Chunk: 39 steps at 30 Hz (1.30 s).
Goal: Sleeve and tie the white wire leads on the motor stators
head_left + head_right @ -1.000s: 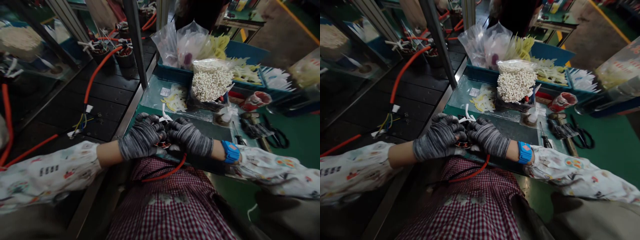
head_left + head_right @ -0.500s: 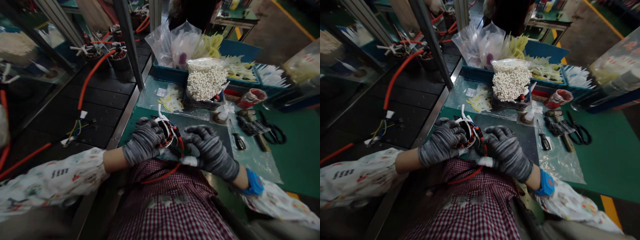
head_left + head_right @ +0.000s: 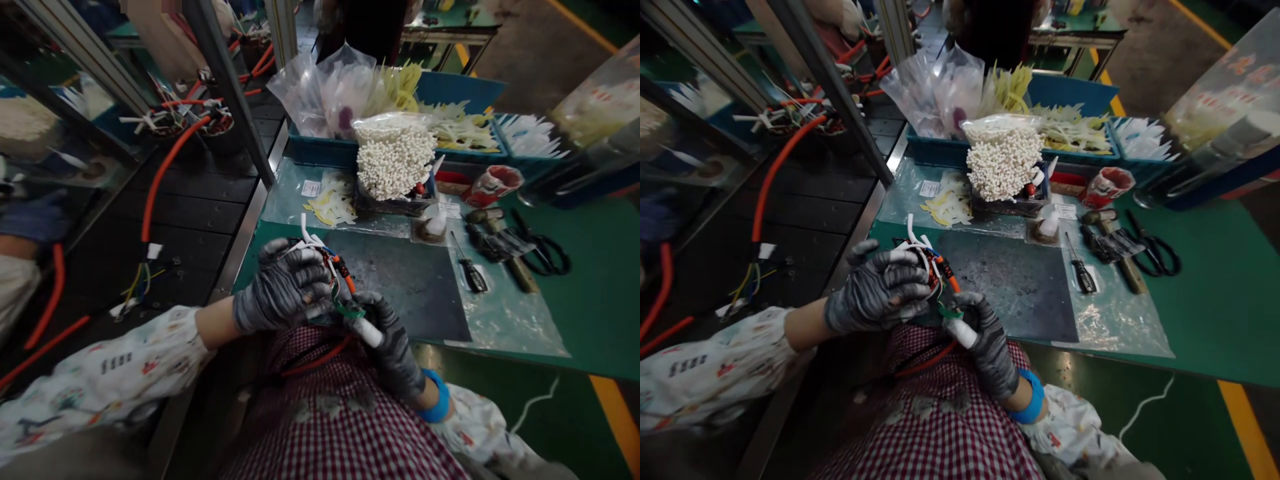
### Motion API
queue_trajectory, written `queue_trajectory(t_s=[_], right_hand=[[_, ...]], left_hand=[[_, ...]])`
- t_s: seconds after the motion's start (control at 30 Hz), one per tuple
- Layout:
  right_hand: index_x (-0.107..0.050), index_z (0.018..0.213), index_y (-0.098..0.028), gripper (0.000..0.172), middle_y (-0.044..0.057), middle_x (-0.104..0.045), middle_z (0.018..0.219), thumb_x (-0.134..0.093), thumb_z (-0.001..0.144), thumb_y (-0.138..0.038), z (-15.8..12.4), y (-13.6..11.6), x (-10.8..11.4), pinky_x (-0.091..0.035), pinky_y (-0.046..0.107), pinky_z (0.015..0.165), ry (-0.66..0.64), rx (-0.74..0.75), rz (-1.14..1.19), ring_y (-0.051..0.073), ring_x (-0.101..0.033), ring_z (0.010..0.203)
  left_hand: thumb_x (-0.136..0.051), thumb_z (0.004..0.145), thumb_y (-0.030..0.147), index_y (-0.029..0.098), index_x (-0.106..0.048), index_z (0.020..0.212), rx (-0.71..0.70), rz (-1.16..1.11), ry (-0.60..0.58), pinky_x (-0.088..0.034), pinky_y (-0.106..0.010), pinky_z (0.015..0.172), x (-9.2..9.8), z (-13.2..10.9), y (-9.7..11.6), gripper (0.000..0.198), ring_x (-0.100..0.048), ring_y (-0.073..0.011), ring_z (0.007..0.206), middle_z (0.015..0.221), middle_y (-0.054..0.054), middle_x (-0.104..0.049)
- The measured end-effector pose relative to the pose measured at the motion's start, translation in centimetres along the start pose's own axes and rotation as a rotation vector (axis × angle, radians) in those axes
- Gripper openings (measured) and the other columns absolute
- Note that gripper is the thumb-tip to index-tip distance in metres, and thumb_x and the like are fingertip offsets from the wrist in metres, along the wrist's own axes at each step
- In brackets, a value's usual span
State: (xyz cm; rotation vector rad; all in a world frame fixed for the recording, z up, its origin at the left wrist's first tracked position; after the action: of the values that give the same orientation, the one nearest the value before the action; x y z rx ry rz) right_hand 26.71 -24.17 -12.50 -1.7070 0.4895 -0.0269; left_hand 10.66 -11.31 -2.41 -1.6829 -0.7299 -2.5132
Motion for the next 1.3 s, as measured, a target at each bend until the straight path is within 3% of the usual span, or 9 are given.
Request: queue_trajectory(t_s=[0.1, 0.23, 0.37, 0.5, 0.7, 0.93, 1.07, 1.2, 1.3], right_hand=[[-0.084, 0.108, -0.03, 0.031, 0.004, -0.088, 0.104, -0.085, 0.096, -0.059, -0.3, -0.5, 0.0, -0.07, 0.04, 0.084, 0.067, 0.101, -0.101, 0.025, -0.081, 0.091], [-0.085, 0.111, -0.03, 0.041, 0.006, -0.088, 0.11, -0.079, 0.099, -0.068, -0.1, -0.6, 0.5, -0.069, 0.044, 0.093, 0.068, 0.065, -0.106, 0.028, -0.082, 0.099], [-0.082, 0.127, -0.031, 0.056, 0.007, -0.085, 0.134, -0.09, 0.088, -0.07, 0.4, -1.3, 0.7, -0.064, 0.051, 0.112, 0.076, 0.026, 0.026, 0.033, -0.078, 0.126], [-0.084, 0.119, -0.028, 0.044, 0.006, -0.087, 0.114, -0.088, 0.091, -0.063, 0.8, -1.5, 0.2, -0.07, 0.045, 0.091, 0.064, -0.048, 0.048, 0.029, -0.081, 0.099], [-0.077, 0.103, -0.029, 0.038, 0.002, -0.087, 0.102, -0.096, 0.084, -0.056, 1.4, -4.1, 1.3, -0.072, 0.041, 0.09, 0.155, 0.106, -0.031, 0.025, -0.082, 0.093], [-0.075, 0.105, -0.029, 0.03, 0.002, -0.086, 0.098, -0.092, 0.089, -0.049, 1.9, -6.1, 0.9, -0.073, 0.041, 0.088, 0.136, 0.295, -0.15, 0.023, -0.083, 0.091], [-0.077, 0.104, -0.029, 0.021, 0.001, -0.085, 0.092, -0.086, 0.093, -0.044, 1.9, -7.1, 2.1, -0.069, 0.037, 0.079, 0.204, 0.373, -0.303, 0.021, -0.08, 0.082], [-0.078, 0.108, -0.029, 0.02, 0.003, -0.086, 0.096, -0.081, 0.098, -0.047, 2.1, -8.2, 2.9, -0.068, 0.041, 0.084, 0.261, 0.454, -0.455, 0.024, -0.08, 0.087], [-0.075, 0.109, -0.029, 0.025, 0.004, -0.086, 0.098, -0.079, 0.102, -0.053, 2.7, -8.6, 2.4, -0.069, 0.042, 0.086, 0.318, 0.499, -0.431, 0.025, -0.08, 0.09]], left_hand=[[-0.065, 0.104, 0.033, 0.039, -0.073, 0.141, -0.154, 0.052, -0.011, -0.02, -0.064, 0.139, 1.2, 1.8, 0.8, 0.039, -0.066, -0.0356, 0.142, 0.141, 0.001, -0.081], [-0.057, 0.106, 0.024, 0.031, -0.058, 0.163, -0.216, 0.042, -0.098, -0.017, -0.063, 0.141, 0.8, 4.0, 1.4, 0.057, -0.065, -0.0329, 0.145, 0.144, -0.008, -0.078], [-0.066, 0.102, 0.028, 0.03, -0.077, 0.141, -0.288, 0.1, -0.214, -0.027, -0.066, 0.138, -0.7, 5.2, 2.1, 0.04, -0.065, -0.0368, 0.142, 0.132, -0.008, -0.08], [-0.066, 0.104, 0.03, 0.029, -0.084, 0.105, -0.297, 0.172, -0.287, -0.034, -0.062, 0.133, -1.9, 6.5, 1.6, 0.018, -0.066, -0.0353, 0.135, 0.118, -0.005, -0.081], [-0.059, 0.109, 0.037, 0.026, -0.08, 0.122, -0.191, 0.12, -0.305, -0.042, -0.053, 0.128, -2.5, 6.9, 0.4, 0.028, -0.066, -0.0316, 0.132, 0.135, -0.01, -0.076], [-0.06, 0.101, 0.02, 0.026, -0.081, 0.109, -0.162, 0.145, -0.23, -0.041, -0.055, 0.129, -1.9, 6.9, 1.8, 0.023, -0.07, -0.031, 0.115, 0.113, -0.008, -0.076], [-0.062, 0.1, 0.019, 0.027, -0.082, 0.109, -0.125, 0.083, -0.193, -0.042, -0.055, 0.13, -1.2, 7.1, 1.6, 0.023, -0.071, -0.0314, 0.117, 0.112, -0.008, -0.076], [-0.058, 0.105, 0.023, 0.026, -0.082, 0.114, -0.156, 0.083, -0.164, -0.053, -0.051, 0.119, -1.0, 6.4, 1.6, 0.026, -0.073, -0.0325, 0.12, 0.115, -0.009, -0.079], [-0.051, 0.111, 0.02, 0.026, -0.081, 0.119, -0.161, 0.141, -0.075, -0.052, -0.055, 0.122, -1.6, 5.3, 2.1, 0.032, -0.075, -0.0316, 0.123, 0.119, -0.009, -0.082]])
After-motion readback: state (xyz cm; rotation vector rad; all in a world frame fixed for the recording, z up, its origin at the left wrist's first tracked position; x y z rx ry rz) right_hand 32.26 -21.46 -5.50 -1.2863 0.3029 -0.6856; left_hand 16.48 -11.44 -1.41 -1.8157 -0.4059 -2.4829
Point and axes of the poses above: each hand's wrist, its own z-axis towards the middle knuckle, its own x-axis out of the back of the hand, y = z × x, the point moved 8 cm from there along z, towards the middle knuckle
